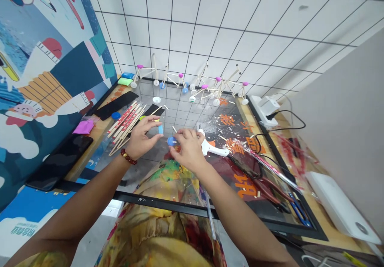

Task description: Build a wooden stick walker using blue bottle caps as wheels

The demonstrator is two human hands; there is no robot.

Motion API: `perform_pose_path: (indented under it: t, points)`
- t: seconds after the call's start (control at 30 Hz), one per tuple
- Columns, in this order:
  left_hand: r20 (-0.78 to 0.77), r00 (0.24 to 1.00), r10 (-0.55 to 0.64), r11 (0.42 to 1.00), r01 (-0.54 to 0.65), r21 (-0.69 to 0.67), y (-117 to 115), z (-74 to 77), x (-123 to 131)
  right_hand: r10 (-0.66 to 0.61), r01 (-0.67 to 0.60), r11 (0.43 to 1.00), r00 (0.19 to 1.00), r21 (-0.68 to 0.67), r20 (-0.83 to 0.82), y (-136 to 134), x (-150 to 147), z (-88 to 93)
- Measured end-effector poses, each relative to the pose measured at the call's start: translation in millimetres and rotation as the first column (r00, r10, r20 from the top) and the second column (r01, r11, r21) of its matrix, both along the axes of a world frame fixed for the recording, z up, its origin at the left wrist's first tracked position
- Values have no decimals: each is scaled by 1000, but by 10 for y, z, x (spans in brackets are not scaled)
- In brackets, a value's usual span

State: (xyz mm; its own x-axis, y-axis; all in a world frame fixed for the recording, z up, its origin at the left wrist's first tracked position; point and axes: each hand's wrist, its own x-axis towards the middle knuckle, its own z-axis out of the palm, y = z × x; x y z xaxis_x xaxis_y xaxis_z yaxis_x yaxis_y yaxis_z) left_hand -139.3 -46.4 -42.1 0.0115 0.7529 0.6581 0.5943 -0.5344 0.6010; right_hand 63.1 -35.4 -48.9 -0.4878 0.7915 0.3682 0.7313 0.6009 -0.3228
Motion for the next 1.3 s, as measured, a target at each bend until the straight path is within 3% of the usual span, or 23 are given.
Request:
perform_pose_path:
  t: [0.13,0.27,0.33,0.43,0.57,0.67,0.8,0.93,1.17,1.3]
  points:
    - [191,982,9,987,22,-159,78,-168,-41,16,-14,999,999,-41,45,71,132,162]
    - [346,937,43,968,47,-246,143,-270,-30,-174,179,975,983,-132,51,167,561,375]
    - [393,919,36,966,68,-248,157,-283,-8,-154,192,948,975,-255,163,174,768,415]
    - [419,908,29,968,79,-239,163,-290,22,-120,217,920,949,-326,293,147,911,366]
    - [415,909,33,967,76,-244,159,-298,26,-196,300,920,909,-252,367,147,867,244]
    - [409,911,44,958,77,-275,153,-296,9,-192,288,935,901,-208,389,204,858,185]
    - [420,904,73,948,68,-311,155,-313,-11,-122,174,963,961,-204,248,301,966,129]
    - [462,883,82,940,86,-330,168,-318,-12,-114,115,989,993,-89,15,336,1053,131]
    - [593,804,37,905,224,-360,123,-242,34,-204,220,971,967,94,-155,313,980,137]
    - [627,779,12,884,285,-371,145,-225,54,-174,221,968,933,120,-315,320,881,111]
